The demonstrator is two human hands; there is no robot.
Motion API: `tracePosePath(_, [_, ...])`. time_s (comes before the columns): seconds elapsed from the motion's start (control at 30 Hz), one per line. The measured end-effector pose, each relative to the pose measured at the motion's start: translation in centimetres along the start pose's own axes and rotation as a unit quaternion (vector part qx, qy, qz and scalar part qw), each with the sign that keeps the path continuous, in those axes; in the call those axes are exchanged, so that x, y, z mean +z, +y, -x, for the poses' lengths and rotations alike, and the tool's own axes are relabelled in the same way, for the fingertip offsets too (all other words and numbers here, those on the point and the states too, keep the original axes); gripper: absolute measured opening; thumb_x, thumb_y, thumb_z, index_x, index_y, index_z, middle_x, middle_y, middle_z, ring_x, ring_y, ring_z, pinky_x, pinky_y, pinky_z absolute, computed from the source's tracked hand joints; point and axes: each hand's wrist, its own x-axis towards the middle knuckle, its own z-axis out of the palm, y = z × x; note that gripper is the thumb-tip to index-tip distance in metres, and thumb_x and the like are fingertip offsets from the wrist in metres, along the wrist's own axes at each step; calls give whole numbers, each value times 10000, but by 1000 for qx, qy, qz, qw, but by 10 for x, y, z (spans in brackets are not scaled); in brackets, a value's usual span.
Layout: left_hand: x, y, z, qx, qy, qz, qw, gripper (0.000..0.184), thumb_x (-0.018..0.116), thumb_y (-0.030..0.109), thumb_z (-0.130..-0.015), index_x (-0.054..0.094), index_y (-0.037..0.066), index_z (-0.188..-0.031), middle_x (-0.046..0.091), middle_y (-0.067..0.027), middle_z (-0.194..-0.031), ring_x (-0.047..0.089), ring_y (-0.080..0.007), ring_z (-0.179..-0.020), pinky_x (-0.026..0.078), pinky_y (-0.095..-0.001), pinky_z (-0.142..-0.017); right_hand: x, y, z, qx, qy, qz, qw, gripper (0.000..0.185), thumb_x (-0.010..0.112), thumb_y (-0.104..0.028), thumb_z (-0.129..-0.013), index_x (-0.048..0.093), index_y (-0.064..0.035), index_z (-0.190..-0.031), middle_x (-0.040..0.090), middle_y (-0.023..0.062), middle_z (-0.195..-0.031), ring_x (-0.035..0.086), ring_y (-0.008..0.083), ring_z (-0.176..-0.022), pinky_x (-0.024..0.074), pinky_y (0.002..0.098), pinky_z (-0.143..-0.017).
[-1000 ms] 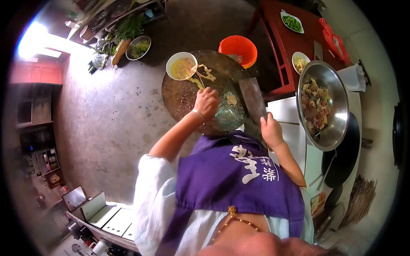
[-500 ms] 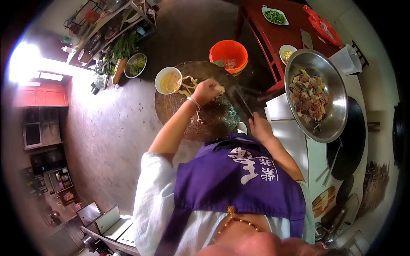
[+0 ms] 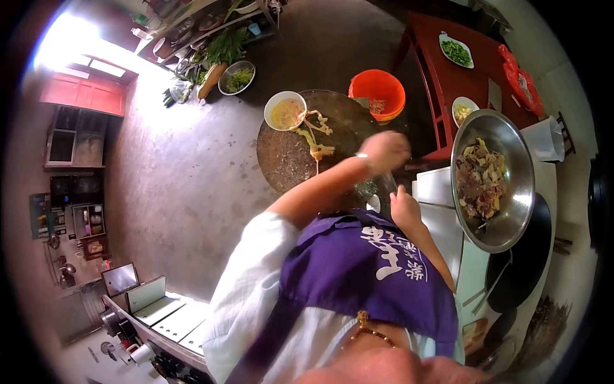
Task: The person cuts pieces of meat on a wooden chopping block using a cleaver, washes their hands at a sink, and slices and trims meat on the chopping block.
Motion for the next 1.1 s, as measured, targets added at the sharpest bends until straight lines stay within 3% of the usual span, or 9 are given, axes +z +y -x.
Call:
tracePosePath(0.07, [-4, -112, 15, -18, -7, -261, 965, 178, 616, 267, -788, 673, 98, -795, 651, -130, -827, 631, -311, -763, 510, -403, -691, -5, -1, 3, -11, 1, -3, 1000, 257, 506, -208, -920, 464, 34, -995, 610, 254, -718, 601, 436, -683, 469, 520, -615])
tracePosePath(0.1, [-29, -118, 36, -166, 30, -183, 968, 217, 549, 231, -799, 669, 86, -690, 647, -187, -777, 639, -356, -709, 516, -447, -632, -5, -2, 3, -11, 6, -1, 1000, 246, 493, -211, -923, 463, 25, -987, 613, 256, -725, 604, 439, -689, 469, 526, -624])
tracePosePath(0.2, [-60, -165, 85, -226, 168, -205, 937, 210, 647, 177, -776, 654, 160, -985, 597, -150, -1005, 615, -331, -912, 507, -411, -760, -8, -7, 4, -13, 5, 2, 1000, 232, 467, -217, -930, 458, 12, -969, 618, 262, -734, 607, 444, -700, 471, 537, -643])
tracePosePath(0.33, [-82, -174, 92, -152, 82, -262, 950, 330, 567, 124, -802, 576, 188, -1126, 610, -170, -1044, 602, -349, -976, 502, -440, -790, -4, -8, 4, -12, 6, 10, 1000, 235, 476, -207, -926, 458, 23, -974, 618, 260, -732, 609, 442, -701, 475, 530, -642])
tracePosePath(0.47, [-87, -181, 82, -192, -27, -322, 927, 196, 555, 188, -802, 612, 94, -965, 657, -181, -827, 645, -352, -831, 508, -456, -716, -6, -14, 7, -16, 14, 24, 999, 239, 480, -195, -923, 459, 33, -991, 617, 263, -731, 611, 440, -708, 477, 526, -640])
tracePosePath(0.57, [-82, -193, 96, -224, -81, -331, 913, 166, 544, 200, -811, 635, 70, -859, 658, -178, -834, 647, -341, -842, 508, -453, -692, -5, -17, 8, -16, 19, 30, 999, 242, 476, -190, -924, 460, 36, -1007, 618, 261, -734, 611, 438, -713, 476, 525, -639])
tracePosePath(0.73, [-87, -171, 144, -155, -58, -224, 960, 261, 617, 312, -825, 654, 58, -777, 628, -136, -790, 612, -314, -794, 493, -410, -655, 0, -14, 9, -17, 29, 34, 999, 247, 468, -195, -927, 460, 35, -1015, 623, 251, -745, 609, 436, -717, 475, 525, -643])
tracePosePath(0.97, [-63, -198, 179, 36, 62, -65, 995, 158, 652, 200, -788, 665, 43, -789, 617, -116, -824, 599, -283, -805, 497, -374, -698, 3, -17, 11, -18, 29, 58, 998, 255, 465, -204, -929, 451, 31, -1028, 621, 251, -756, 607, 439, -717, 474, 532, -638])
tracePosePath(1.1, [-44, -184, 189, -37, 115, -39, 992, 128, 658, 150, -725, 682, 58, -810, 619, -102, -837, 599, -269, -826, 501, -363, -715, 7, -17, 11, -24, 40, 69, 997, 257, 466, -205, -931, 446, 28, -1036, 615, 249, -742, 605, 442, -716, 475, 532, -634])
